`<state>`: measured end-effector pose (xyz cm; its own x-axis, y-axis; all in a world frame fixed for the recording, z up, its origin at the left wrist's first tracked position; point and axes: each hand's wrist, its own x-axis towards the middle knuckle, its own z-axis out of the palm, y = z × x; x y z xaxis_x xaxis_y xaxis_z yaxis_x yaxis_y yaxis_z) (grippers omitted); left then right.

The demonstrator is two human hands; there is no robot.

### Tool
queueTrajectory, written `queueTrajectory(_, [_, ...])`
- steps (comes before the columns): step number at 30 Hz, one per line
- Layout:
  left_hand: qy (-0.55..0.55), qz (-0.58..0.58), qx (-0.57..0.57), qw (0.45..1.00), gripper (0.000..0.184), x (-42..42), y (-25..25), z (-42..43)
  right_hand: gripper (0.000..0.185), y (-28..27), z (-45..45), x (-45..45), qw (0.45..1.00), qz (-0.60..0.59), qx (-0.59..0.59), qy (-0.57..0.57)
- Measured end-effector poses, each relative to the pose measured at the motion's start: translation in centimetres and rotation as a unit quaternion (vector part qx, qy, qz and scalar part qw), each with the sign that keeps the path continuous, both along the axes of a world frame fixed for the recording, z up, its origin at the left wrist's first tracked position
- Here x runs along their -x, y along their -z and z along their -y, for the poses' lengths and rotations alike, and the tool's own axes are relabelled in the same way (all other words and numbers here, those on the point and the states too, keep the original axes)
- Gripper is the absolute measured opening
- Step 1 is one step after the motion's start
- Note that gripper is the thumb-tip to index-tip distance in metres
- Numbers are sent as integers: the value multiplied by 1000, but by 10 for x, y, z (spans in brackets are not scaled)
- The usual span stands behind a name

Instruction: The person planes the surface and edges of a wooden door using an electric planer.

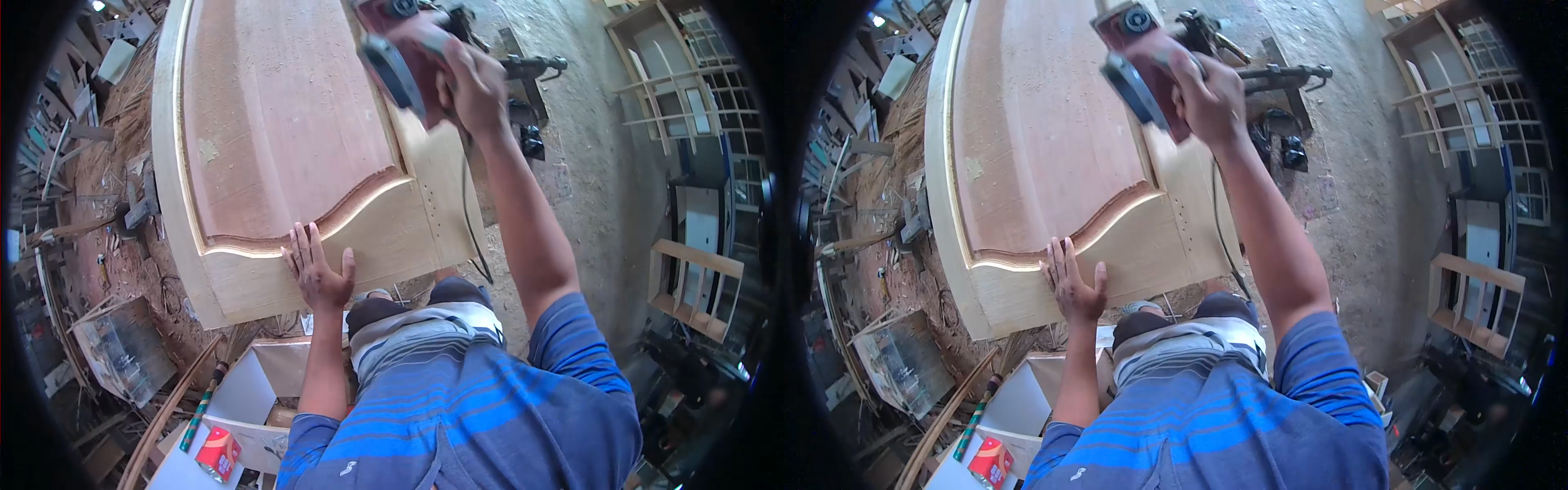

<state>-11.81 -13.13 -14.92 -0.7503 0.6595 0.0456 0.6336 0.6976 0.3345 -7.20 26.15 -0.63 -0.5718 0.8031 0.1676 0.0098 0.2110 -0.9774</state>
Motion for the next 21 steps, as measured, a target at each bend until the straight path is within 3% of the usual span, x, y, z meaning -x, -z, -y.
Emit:
queueTrajectory(5, [26, -5, 14, 1000, 105, 0, 4, 3, 51, -23, 102, -179, 990, 107, 89, 35])
queueTrajectory(10, [89, -14, 26, 996, 113, 0, 5, 4, 44, -24, 202, -293, 948, 267, 136, 103])
queueTrajectory(17, [274, 14, -2, 962, 120, -21, 6, -57, 43, 8, 260, -322, 917, 305, 183, 178])
queueTrajectory(21, [285, -8, 20, 958, 121, -31, 4, -76, 43, 10, 247, -291, 920, 316, 161, 166])
